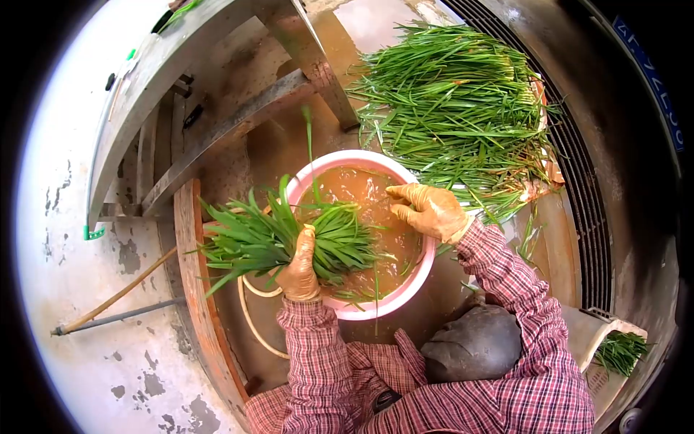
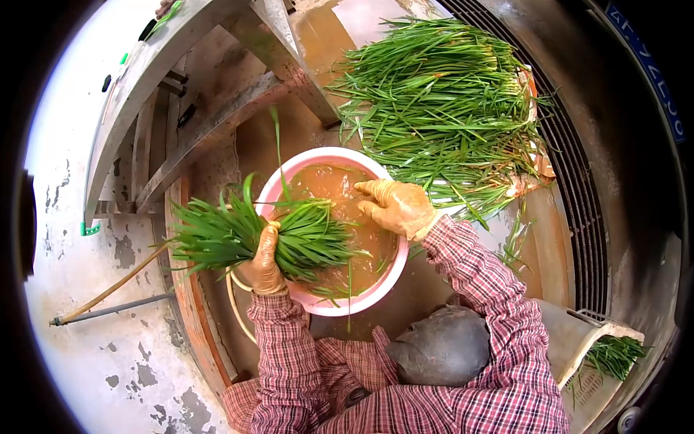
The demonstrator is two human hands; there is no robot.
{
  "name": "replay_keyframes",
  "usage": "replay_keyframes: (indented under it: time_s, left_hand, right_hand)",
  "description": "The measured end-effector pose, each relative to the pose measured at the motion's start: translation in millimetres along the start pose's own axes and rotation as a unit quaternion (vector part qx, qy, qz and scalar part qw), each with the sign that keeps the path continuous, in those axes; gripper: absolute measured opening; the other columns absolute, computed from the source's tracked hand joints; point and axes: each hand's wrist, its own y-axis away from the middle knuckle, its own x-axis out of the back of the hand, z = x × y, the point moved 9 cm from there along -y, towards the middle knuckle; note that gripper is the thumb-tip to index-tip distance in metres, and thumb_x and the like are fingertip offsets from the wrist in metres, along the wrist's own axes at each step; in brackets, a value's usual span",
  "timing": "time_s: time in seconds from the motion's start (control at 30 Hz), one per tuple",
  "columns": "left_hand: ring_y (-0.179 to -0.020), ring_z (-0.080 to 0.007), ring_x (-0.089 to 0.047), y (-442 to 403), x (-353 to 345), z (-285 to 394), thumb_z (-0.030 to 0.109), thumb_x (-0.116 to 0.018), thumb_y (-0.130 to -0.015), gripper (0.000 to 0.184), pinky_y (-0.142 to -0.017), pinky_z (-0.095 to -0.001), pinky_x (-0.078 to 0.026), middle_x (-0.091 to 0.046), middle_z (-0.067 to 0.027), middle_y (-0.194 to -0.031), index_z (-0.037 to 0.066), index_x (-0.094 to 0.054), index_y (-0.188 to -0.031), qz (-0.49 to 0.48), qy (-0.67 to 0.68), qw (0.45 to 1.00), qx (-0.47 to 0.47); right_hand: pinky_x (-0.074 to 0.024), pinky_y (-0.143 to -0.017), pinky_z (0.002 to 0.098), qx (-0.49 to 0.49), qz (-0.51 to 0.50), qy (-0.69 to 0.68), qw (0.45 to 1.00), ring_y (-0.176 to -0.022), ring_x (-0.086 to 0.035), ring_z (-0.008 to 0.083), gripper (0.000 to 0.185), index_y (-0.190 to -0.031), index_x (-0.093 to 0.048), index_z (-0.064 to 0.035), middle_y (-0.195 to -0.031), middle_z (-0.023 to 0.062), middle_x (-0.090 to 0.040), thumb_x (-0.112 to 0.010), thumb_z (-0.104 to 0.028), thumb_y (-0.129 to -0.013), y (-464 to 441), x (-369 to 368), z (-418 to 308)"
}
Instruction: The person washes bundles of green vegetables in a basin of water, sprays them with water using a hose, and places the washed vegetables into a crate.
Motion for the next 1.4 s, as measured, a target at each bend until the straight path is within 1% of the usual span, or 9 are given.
replay_keyframes:
  time_s: [0.07,0.2,0.27,0.33,0.7,0.9,1.17,1.27,1.4]
  left_hand:
    - [-0.097,-0.0191,-0.064,-4,-9,9,0.006,-0.077,-0.081,0.041,-0.089,-0.0324,-0.053,-0.065,-0.0123,-0.111,-0.002,-0.06,-0.118,-0.05,-0.275,0.946,-0.163]
    - [-0.097,-0.0189,-0.062,-4,-13,10,0.006,-0.079,-0.078,0.046,-0.089,-0.0319,-0.051,-0.064,-0.0083,-0.109,-0.001,-0.058,-0.12,0.014,-0.114,0.985,-0.126]
    - [-0.083,-0.0177,-0.065,-6,-25,15,0.001,-0.075,-0.079,0.029,-0.075,-0.031,-0.056,-0.067,-0.0081,-0.099,0.0,-0.065,-0.106,0.02,-0.081,0.987,-0.14]
    - [-0.084,-0.0172,-0.065,-13,-48,14,0.002,-0.077,-0.079,0.028,-0.076,-0.0299,-0.055,-0.067,-0.008,-0.101,0.0,-0.065,-0.105,0.001,-0.011,0.996,-0.09]
    - [-0.112,-0.022,-0.054,-30,-101,17,0.012,-0.084,-0.072,0.07,-0.097,-0.0336,-0.043,-0.061,-0.0093,-0.118,0.002,-0.049,-0.131,-0.116,0.081,0.99,0.002]
    - [-0.121,-0.0234,-0.054,-62,-82,62,0.017,-0.074,-0.085,0.062,-0.103,-0.035,-0.045,-0.055,-0.0164,-0.131,-0.002,-0.045,-0.136,-0.355,-0.218,0.909,0.01]
    - [-0.101,-0.0194,-0.065,-115,180,46,0.019,-0.07,-0.09,0.033,-0.09,-0.0297,-0.052,-0.068,-0.0139,-0.107,0.002,-0.062,-0.118,0.023,-0.435,0.899,0.033]
    - [-0.104,-0.0249,-0.064,-96,174,12,0.027,-0.071,-0.089,0.043,-0.095,-0.0354,-0.051,-0.066,-0.0166,-0.111,0.002,-0.059,-0.122,0.004,-0.314,0.949,-0.035]
    - [-0.128,-0.0333,-0.048,-43,35,-59,0.054,-0.069,-0.084,0.084,-0.102,-0.0462,-0.046,-0.05,-0.0218,-0.136,0.008,-0.034,-0.144,-0.116,-0.24,0.952,0.15]
  right_hand:
    - [-0.0527,-0.086,0.038,0.006,0.056,-0.01,0.998,-0.101,-0.066,0.0298,0.044,-0.126,-0.06,-0.0069,-0.114,0.0153,-0.066,-0.063,-0.029,-0.088,5,-1,12]
    - [-0.0499,-0.093,0.0383,0.055,-0.035,0.094,0.993,-0.11,-0.061,0.0344,0.056,-0.131,-0.056,-0.0035,-0.126,0.0199,-0.06,-0.067,-0.035,-0.086,15,-11,-6]
    - [-0.0441,-0.102,0.0372,-0.016,-0.05,-0.159,0.986,-0.124,-0.053,0.032,0.077,-0.141,-0.044,-0.0022,-0.134,0.0218,-0.054,-0.074,-0.041,-0.082,16,-7,-16]
    - [-0.0337,-0.112,0.0429,0.155,-0.024,-0.005,0.988,-0.131,-0.043,0.043,0.106,-0.14,-0.035,0.0105,-0.138,0.0327,-0.044,-0.082,-0.05,-0.068,11,-5,-74]
    - [-0.0471,-0.096,0.0371,0.085,-0.019,-0.204,0.975,-0.108,-0.059,0.0219,0.05,-0.129,-0.053,-0.0018,-0.119,0.014,-0.062,-0.071,-0.015,-0.084,-51,-47,-96]
    - [-0.0515,-0.083,0.0309,0.01,0.077,-0.408,0.91,-0.091,-0.061,0.0156,0.05,-0.121,-0.057,-0.0021,-0.105,0.0042,-0.065,-0.076,-0.005,-0.075,-72,-31,-53]
    - [-0.0543,-0.088,0.0368,-0.008,0.179,-0.542,0.821,-0.096,-0.064,0.0232,0.054,-0.127,-0.051,0.0038,-0.105,0.0109,-0.065,-0.068,-0.003,-0.076,-61,21,13]
    - [-0.0542,-0.088,0.0371,-0.04,0.18,-0.526,0.83,-0.096,-0.064,0.0233,0.054,-0.127,-0.05,0.0036,-0.105,0.0113,-0.065,-0.068,-0.002,-0.076,-55,14,37]
    - [-0.0532,-0.086,0.0348,-0.027,0.21,-0.508,0.835,-0.094,-0.064,0.0216,0.046,-0.122,-0.053,0.003,-0.103,0.0104,-0.066,-0.067,0.003,-0.077,-66,-6,12]
